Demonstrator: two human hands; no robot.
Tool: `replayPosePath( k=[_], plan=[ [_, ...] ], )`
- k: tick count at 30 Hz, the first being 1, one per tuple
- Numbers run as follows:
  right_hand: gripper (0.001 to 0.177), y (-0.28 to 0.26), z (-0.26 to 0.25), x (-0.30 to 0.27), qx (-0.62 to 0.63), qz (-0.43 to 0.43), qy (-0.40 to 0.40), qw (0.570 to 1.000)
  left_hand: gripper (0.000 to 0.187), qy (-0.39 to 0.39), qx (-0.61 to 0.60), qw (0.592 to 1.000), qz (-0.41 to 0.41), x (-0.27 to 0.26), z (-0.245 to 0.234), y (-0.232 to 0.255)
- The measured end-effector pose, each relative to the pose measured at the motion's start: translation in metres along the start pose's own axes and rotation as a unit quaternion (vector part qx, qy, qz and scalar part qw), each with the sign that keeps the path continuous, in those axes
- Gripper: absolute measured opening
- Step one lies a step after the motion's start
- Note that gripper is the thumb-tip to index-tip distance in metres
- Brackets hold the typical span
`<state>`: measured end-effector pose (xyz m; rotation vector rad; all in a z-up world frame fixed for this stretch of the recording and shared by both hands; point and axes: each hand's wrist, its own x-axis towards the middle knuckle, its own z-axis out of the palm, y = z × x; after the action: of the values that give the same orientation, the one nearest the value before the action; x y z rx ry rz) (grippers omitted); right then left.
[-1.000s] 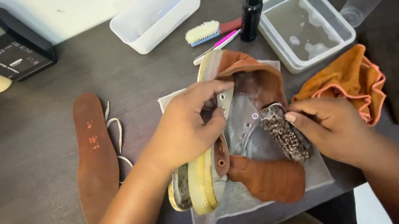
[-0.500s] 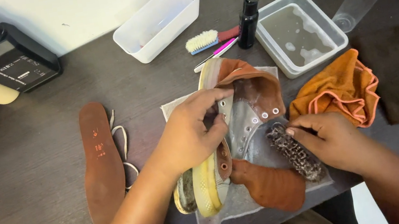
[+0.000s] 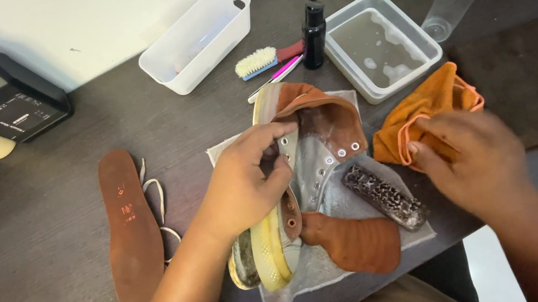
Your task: The person cleans a brown high-top sneaker using a cloth and a brush. They wipe the upper and interior, then scrub the toe and side panels with a brush dipped in soapy water.
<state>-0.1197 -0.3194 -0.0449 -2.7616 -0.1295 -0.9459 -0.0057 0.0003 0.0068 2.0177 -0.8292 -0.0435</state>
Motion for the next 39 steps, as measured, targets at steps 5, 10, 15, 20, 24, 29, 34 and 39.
replayPosePath(
  k=[5,10,15,20,24,29,34,39],
  plan=[
    [0.083,0.015,-0.001,0.009,-0.072,0.128,-0.191,0.971,0.046,0.003,0.005,1.000,0.015,0.001,0.001,0.000],
    [0.063,0.035,0.021,0.000,0.022,0.106,-0.202,0.973,0.047,-0.003,0.012,1.000,0.015,0.002,0.000,0.004],
    [0.041,-0.006,-0.015,0.016,0.113,0.051,-0.006,0.992,0.045,0.011,0.009,0.999,0.048,0.001,0.002,0.001],
    [0.038,-0.050,0.006,0.043,0.251,-0.150,-0.038,0.956,0.040,0.029,-0.007,0.999,0.025,0.002,-0.001,0.011],
    [0.030,-0.060,0.066,0.057,0.130,-0.280,-0.029,0.951,0.036,0.071,-0.037,0.996,0.024,0.004,-0.003,0.018],
    [0.039,-0.066,0.081,0.076,0.084,-0.301,-0.048,0.949,0.036,0.093,-0.059,0.994,0.016,0.001,-0.002,0.011],
    [0.046,-0.070,0.101,0.067,0.003,-0.291,-0.102,0.951,0.038,0.099,-0.046,0.994,0.020,0.002,0.009,0.000],
    [0.038,-0.091,0.079,0.086,0.109,-0.236,-0.257,0.931,0.037,0.081,-0.006,0.997,0.010,0.005,0.017,0.009]
  ],
)
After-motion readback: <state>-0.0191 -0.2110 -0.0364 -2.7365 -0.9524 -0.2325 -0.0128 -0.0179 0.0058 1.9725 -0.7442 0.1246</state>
